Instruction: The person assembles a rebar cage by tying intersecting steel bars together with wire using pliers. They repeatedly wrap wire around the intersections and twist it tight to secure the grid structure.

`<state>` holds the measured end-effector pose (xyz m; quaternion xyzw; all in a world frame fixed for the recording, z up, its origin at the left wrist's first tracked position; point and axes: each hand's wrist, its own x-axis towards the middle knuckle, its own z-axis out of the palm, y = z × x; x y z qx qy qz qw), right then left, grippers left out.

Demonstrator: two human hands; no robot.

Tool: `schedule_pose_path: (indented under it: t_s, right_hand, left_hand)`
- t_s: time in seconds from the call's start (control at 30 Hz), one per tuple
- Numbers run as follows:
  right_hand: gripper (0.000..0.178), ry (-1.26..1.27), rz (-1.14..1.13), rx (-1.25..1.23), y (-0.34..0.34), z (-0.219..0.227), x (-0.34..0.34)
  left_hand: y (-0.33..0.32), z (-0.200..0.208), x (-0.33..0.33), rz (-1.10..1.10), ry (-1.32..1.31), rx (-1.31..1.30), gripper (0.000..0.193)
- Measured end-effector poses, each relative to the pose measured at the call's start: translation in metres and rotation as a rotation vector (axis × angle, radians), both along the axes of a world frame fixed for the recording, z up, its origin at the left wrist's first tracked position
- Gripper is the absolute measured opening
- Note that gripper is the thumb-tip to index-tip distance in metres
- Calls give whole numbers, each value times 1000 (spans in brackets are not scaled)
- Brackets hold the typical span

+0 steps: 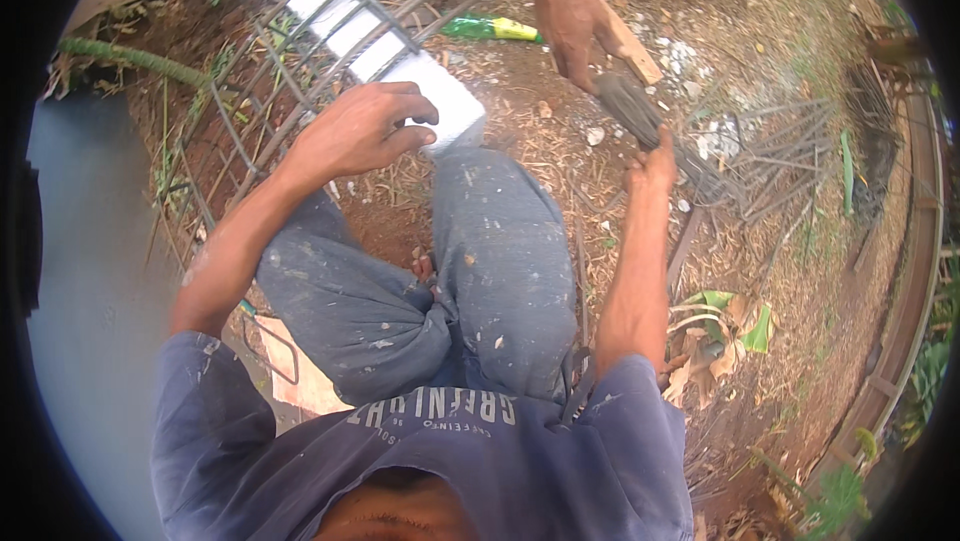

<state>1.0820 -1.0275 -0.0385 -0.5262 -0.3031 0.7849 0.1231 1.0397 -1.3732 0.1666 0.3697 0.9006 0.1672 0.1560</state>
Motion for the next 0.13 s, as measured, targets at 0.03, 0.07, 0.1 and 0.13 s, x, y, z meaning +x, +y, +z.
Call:
schedule_pose_path:
  t_s: [0.03,0.07,0.1,0.13]
  right_hand:
    - [26,4,47,-21,3,3,-1]
    - [28,63,84,-27,7,6,-2]
    - [29,89,160,-121,16,12,-3]
    - [29,89,184,-129,9,9,-9]
  left_hand:
    - [-6,-1,0,16,18,27,21]
    - [-13,-3,-1,26,57,51,22]
    - [-18,-4,-2,62,67,10,23]
    - [-22,-5,-4,86,98,-7,23]
